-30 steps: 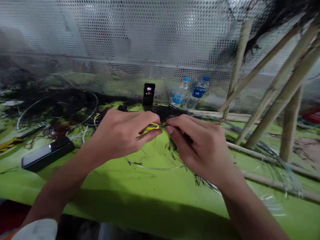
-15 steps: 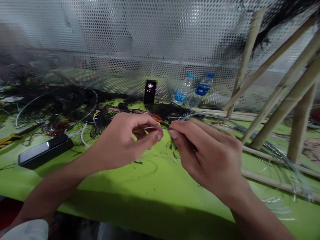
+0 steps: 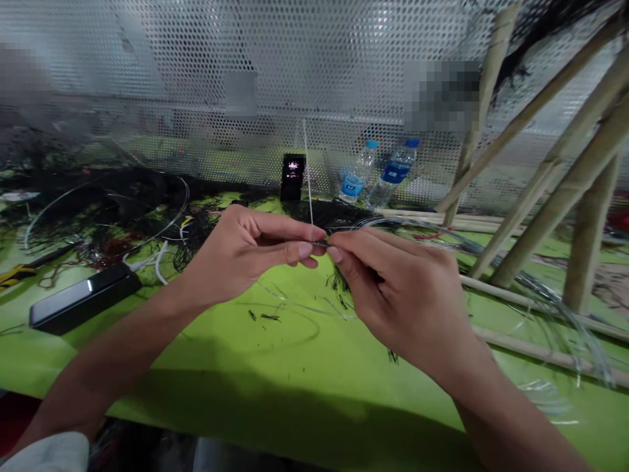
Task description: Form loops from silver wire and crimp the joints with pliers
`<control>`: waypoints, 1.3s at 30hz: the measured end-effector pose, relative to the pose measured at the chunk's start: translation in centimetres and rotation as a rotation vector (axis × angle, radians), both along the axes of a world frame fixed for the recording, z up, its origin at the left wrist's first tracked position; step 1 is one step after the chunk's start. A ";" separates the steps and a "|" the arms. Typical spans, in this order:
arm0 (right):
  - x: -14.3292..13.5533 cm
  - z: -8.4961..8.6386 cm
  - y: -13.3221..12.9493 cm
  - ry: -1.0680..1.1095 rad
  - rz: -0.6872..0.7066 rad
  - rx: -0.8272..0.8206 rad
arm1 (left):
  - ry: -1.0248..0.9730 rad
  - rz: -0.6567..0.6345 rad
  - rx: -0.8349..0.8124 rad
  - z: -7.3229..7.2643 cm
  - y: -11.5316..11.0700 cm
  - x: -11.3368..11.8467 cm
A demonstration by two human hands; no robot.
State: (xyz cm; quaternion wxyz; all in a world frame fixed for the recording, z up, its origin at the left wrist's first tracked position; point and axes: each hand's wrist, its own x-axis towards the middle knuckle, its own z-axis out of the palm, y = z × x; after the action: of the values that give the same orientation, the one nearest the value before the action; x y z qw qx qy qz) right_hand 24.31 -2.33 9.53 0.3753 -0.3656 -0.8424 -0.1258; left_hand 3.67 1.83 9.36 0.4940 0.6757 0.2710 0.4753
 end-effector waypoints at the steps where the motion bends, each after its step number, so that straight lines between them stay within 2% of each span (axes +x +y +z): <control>1: 0.0 0.0 0.1 0.005 0.003 -0.018 | -0.002 -0.001 0.010 -0.1 0.2 0.0; 4: 0.0 -0.1 0.6 0.037 -0.006 -0.081 | 0.007 -0.011 0.079 -1.0 1.2 0.1; 8: 0.0 -0.5 1.6 0.075 -0.022 -0.216 | -0.045 -0.044 0.322 -3.1 3.5 0.3; 9: 0.0 -0.6 1.8 0.082 -0.023 -0.239 | -0.069 -0.059 0.342 -3.6 4.0 0.3; 11: 0.0 -0.8 2.1 0.089 -0.028 -0.244 | -0.096 -0.094 0.279 -4.0 4.8 0.3; 15: -0.4 -1.1 1.8 -0.017 -0.079 -0.189 | -0.084 -0.215 -0.033 -3.0 5.0 -0.4; 19: -0.7 -1.3 1.1 -0.153 -0.139 -0.060 | 0.086 -0.334 -0.317 -1.0 4.3 -1.2; 23: -0.7 -1.3 0.5 -0.210 -0.124 0.050 | 0.234 -0.428 -0.333 -0.2 3.9 -1.9; 26: -0.7 -1.2 0.1 -0.235 -0.115 0.077 | 0.279 -0.416 -0.277 -0.3 3.8 -2.0; 29: -0.7 -1.0 -0.2 -0.225 -0.112 0.103 | 0.310 -0.313 -0.075 -0.5 3.5 -1.7; 32: -0.6 -1.0 -0.2 -0.197 -0.093 0.080 | 0.400 -0.109 0.387 -0.6 3.0 -1.8; 35: -0.5 -0.9 -0.2 -0.170 -0.063 0.025 | 0.572 0.124 0.841 -0.7 2.4 -2.5; 37: -0.6 -0.9 -0.3 -0.154 -0.053 0.005 | 0.653 0.209 0.999 -0.8 2.1 -3.0; 39: -0.7 -0.9 -0.3 -0.140 -0.060 0.010 | 0.691 0.257 1.063 -1.0 1.7 -2.9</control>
State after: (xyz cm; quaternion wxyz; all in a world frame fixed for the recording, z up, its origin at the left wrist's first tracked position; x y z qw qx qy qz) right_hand 23.62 -2.60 8.65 0.3132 -0.3790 -0.8548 -0.1664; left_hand 0.76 3.55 8.36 -0.0845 0.9045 0.2208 0.3549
